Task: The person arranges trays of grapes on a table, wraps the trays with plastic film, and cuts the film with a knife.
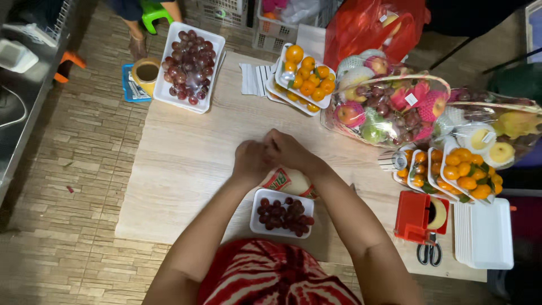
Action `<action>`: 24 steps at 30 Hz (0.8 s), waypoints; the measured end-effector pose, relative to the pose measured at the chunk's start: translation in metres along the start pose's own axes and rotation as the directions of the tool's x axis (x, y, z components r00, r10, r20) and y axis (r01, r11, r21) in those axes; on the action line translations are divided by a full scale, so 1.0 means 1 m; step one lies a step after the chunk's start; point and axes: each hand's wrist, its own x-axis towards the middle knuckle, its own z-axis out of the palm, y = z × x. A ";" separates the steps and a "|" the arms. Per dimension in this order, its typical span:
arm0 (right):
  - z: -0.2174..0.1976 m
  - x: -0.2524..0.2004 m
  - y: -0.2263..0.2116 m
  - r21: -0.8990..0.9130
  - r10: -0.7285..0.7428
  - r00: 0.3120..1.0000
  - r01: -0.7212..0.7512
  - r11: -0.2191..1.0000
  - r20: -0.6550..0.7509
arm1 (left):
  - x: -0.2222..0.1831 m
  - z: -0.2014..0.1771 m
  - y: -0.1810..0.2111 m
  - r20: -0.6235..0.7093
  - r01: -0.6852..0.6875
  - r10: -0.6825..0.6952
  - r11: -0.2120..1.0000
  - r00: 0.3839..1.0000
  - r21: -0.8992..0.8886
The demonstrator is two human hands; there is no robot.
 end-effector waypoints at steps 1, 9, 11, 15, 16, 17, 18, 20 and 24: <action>0.000 0.003 0.005 0.066 -0.011 0.999 0.013 0.998 -0.033 | 0.010 0.019 -0.016 0.091 0.025 -0.034 0.994 0.995 0.103; -0.029 -0.043 0.037 0.227 0.270 0.963 -0.265 0.937 0.008 | 0.029 0.015 0.006 0.289 0.347 -0.322 0.937 0.901 -0.039; -0.026 -0.051 0.042 0.085 0.237 0.971 -0.233 0.969 -0.042 | 0.025 0.004 0.018 0.247 0.350 -0.299 0.915 0.922 -0.199; -0.024 -0.054 0.040 0.025 0.274 0.958 -0.273 0.962 -0.080 | 0.015 0.009 0.021 0.123 0.311 -0.286 0.879 0.950 -0.362; -0.027 -0.059 0.038 -0.013 0.280 0.957 -0.282 0.959 -0.078 | 0.013 0.009 0.023 0.027 0.243 -0.246 0.929 0.969 -0.279; -0.029 -0.063 0.035 -0.051 0.282 0.957 -0.286 0.957 -0.072 | 0.009 0.007 0.023 -0.068 0.183 -0.199 0.966 0.978 -0.185; -0.040 -0.064 0.029 -0.047 0.286 0.956 -0.290 0.956 -0.072 | 0.014 0.010 0.022 -0.063 0.183 -0.198 0.966 0.978 -0.184; -0.052 -0.077 0.016 -0.167 0.134 0.991 -0.133 0.977 -0.004 | 0.004 0.016 0.022 -0.215 0.061 -0.077 0.995 0.974 -0.082; -0.046 -0.095 0.068 -0.218 0.098 0.995 -0.101 0.971 -0.022 | 0.003 0.023 0.017 -0.213 0.074 -0.097 0.991 0.972 -0.113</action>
